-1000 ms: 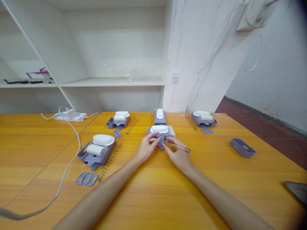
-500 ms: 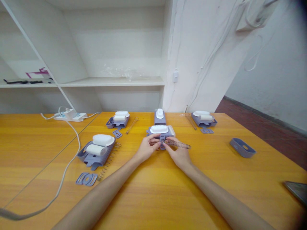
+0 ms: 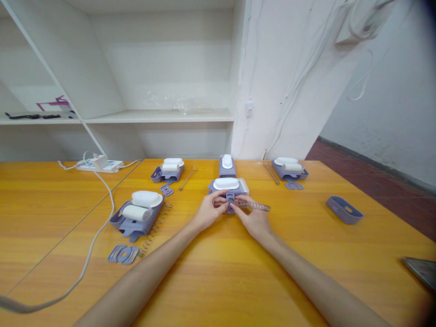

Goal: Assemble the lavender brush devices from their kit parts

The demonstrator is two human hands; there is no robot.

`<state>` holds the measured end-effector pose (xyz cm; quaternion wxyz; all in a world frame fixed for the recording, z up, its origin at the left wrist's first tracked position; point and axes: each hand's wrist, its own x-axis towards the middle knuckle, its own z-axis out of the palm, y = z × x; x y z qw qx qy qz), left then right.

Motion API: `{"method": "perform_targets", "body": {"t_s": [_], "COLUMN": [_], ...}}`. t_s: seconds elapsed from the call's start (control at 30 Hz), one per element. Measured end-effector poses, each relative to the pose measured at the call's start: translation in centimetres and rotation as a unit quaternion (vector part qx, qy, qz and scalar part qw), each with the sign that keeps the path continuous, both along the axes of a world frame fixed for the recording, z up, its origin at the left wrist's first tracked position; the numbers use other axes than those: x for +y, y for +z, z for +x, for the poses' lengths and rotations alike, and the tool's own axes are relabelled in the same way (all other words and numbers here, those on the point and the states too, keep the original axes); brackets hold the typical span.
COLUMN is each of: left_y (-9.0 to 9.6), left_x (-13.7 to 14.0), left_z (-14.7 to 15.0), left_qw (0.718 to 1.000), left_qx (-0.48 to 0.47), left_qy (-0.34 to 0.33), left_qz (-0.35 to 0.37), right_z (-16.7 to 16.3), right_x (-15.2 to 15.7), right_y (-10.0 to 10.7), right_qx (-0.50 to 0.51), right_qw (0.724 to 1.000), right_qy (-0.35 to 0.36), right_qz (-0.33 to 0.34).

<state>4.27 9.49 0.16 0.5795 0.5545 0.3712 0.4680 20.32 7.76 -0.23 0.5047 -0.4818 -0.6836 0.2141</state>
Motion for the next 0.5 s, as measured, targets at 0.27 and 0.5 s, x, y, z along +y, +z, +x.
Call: {"method": "perform_targets", "body": {"t_s": [0.27,0.5], "left_y": [-0.46,-0.81], "left_x": [0.13,0.49], "left_z": [-0.12,-0.14], "left_qw": [0.999,1.0], "left_qx": [0.025,0.013], "left_qy": [-0.001,0.018], "left_qz": [0.037,0.021], "right_z": [-0.08,0.0], "right_x": [-0.1,0.1], "right_y": [-0.12,-0.32], "right_qx": [-0.007,-0.051], "right_qw": [1.0,0.997], "right_qy": [-0.009,-0.001], "right_qz": [0.003,0.051]}}
